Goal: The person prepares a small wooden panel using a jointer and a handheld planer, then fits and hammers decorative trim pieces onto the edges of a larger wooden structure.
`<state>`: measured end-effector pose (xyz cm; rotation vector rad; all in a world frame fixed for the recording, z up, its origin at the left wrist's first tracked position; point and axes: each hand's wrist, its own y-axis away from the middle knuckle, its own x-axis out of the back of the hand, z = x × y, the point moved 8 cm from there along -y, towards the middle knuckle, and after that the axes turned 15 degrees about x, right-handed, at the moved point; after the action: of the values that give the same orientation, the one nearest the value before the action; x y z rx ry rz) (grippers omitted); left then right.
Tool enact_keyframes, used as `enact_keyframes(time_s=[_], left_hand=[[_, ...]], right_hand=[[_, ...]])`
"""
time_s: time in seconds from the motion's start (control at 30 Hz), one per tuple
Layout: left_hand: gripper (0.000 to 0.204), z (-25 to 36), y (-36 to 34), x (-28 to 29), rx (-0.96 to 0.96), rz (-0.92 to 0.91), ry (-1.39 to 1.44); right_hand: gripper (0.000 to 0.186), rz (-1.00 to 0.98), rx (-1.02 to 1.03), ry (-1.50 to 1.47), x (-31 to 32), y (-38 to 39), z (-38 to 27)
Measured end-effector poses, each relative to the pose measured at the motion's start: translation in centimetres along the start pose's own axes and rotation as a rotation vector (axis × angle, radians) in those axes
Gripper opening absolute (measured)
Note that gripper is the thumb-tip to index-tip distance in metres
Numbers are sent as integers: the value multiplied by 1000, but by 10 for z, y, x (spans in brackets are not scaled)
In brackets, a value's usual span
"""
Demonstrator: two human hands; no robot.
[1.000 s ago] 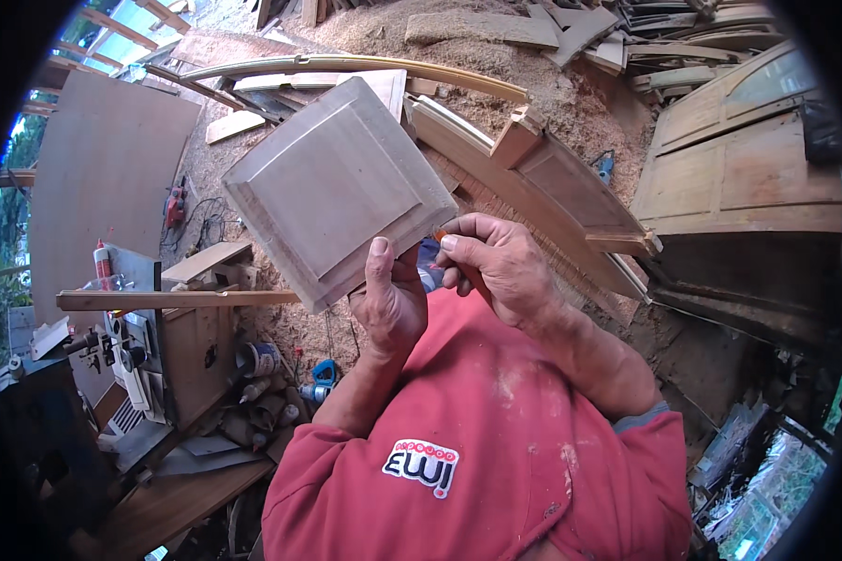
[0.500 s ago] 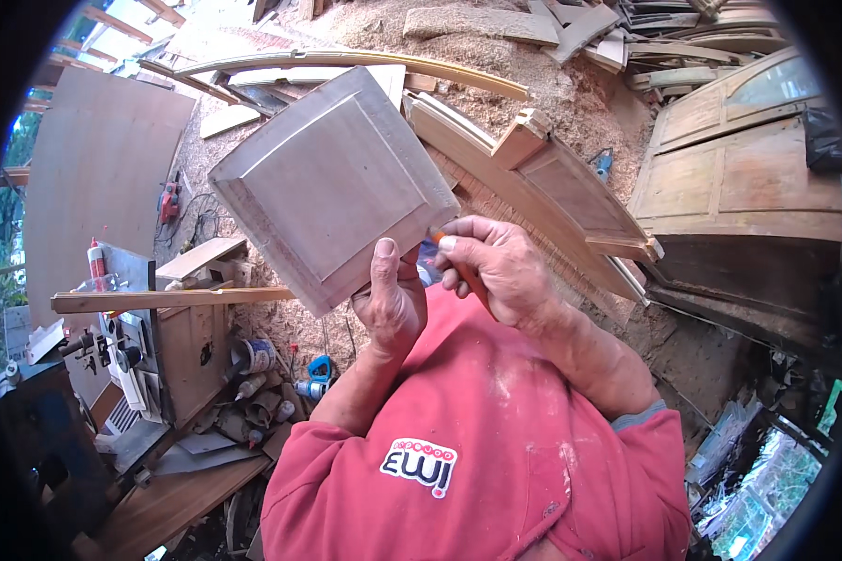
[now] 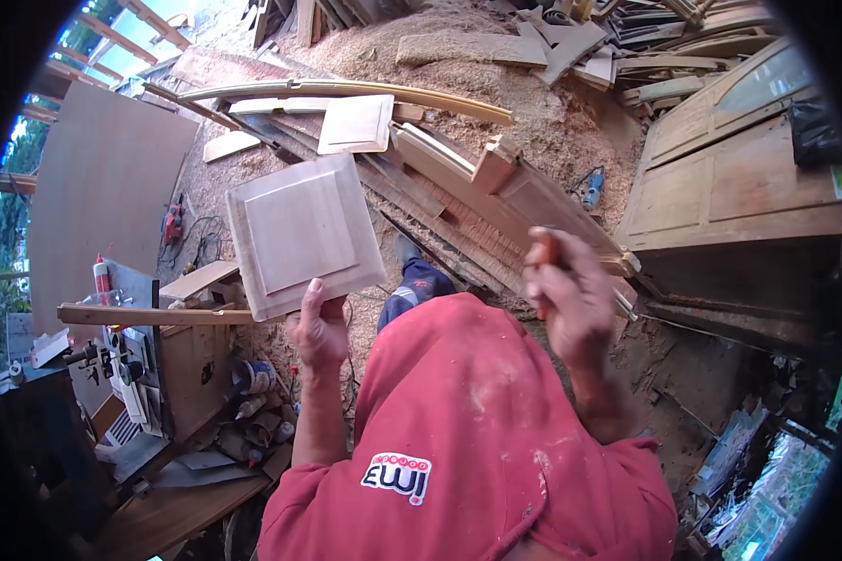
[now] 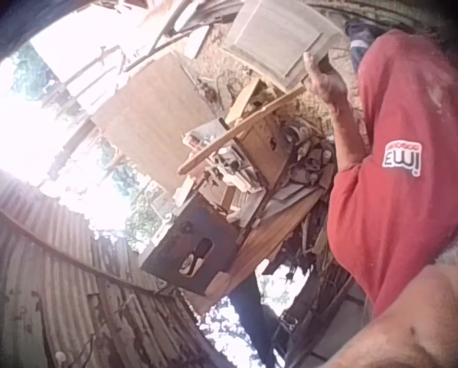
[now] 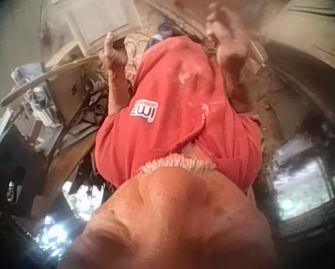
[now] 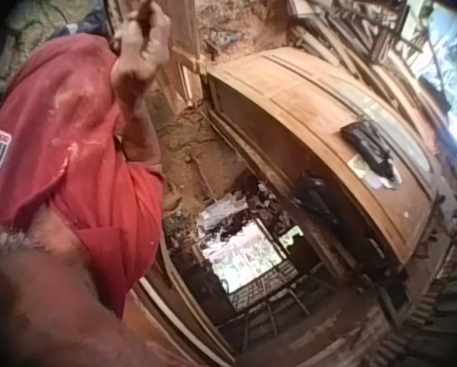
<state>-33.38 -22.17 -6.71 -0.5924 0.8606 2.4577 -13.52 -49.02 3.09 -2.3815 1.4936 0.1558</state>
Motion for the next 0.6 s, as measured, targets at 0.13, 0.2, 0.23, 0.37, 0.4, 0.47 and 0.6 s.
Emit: enact_keyframes(time_s=[0.13,0.2,0.23,0.37,0.4,0.47,0.6], left_hand=[[36,-2,-4,14,125,-107,-62],[48,-9,-14,9,248,-277,-48],[48,-9,-17,13,251,-284,-54],[51,-25,-18,0,398,-400,-18],[51,-27,-20,-2,374,-384,-36],[51,-26,-22,-4,351,-368,-67],[50,-27,-27,-5,334,-356,-179]], right_hand=[[30,0,710,192,19,9,-134],[34,83,805,82,27,18,-173],[32,75,889,82,26,23,-187],[23,46,1227,99,26,49,-230],[22,47,1270,105,27,57,-241],[25,51,1150,100,30,64,-261],[28,60,1257,138,32,72,-274]])
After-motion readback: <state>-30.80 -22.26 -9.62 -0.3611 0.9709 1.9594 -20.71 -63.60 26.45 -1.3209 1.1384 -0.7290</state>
